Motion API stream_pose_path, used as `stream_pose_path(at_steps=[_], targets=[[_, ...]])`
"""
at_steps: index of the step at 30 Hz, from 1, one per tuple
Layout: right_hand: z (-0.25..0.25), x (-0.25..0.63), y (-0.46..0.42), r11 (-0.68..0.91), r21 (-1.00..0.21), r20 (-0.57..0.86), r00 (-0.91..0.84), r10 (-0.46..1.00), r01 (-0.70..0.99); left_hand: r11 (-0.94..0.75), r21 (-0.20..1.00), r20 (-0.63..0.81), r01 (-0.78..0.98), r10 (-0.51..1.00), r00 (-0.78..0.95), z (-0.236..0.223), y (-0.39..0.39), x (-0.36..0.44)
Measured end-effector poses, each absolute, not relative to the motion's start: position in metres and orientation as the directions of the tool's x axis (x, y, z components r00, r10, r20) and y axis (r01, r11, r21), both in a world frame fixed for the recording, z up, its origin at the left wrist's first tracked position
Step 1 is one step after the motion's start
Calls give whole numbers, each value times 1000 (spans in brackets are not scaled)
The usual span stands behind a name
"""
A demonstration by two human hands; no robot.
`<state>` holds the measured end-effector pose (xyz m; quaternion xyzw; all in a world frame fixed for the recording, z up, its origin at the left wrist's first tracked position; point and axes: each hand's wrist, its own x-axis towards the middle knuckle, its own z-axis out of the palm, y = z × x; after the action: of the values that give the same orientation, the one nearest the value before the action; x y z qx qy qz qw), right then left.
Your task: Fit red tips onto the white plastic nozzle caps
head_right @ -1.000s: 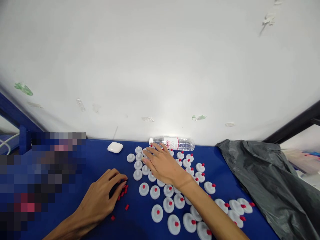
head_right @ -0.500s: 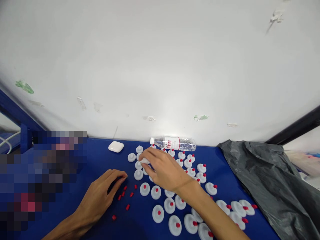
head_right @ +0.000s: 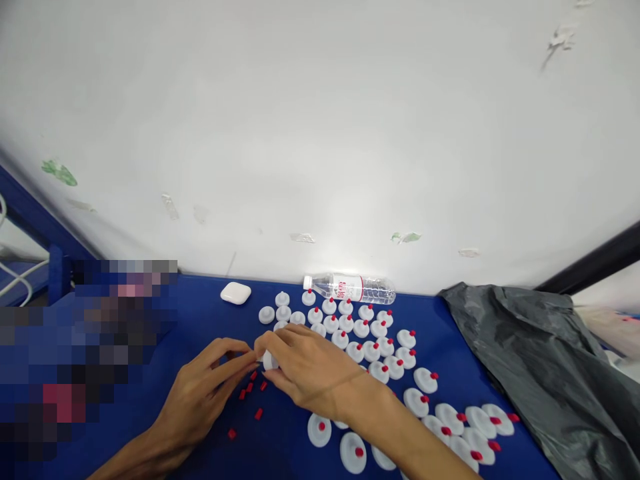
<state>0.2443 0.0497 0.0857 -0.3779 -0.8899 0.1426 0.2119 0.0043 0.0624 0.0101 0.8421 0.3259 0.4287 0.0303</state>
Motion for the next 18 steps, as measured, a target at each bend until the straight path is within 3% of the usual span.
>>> stream_pose_path(at_steps=[9, 18], targets=[[83, 249, 52, 673, -427, 310, -602, 736, 603, -776, 384, 702, 500, 597, 388, 5, 63, 4], [81, 244, 48, 673, -533, 341, -597, 726, 513, -758, 437, 694, 484, 627, 354, 10, 61, 6]])
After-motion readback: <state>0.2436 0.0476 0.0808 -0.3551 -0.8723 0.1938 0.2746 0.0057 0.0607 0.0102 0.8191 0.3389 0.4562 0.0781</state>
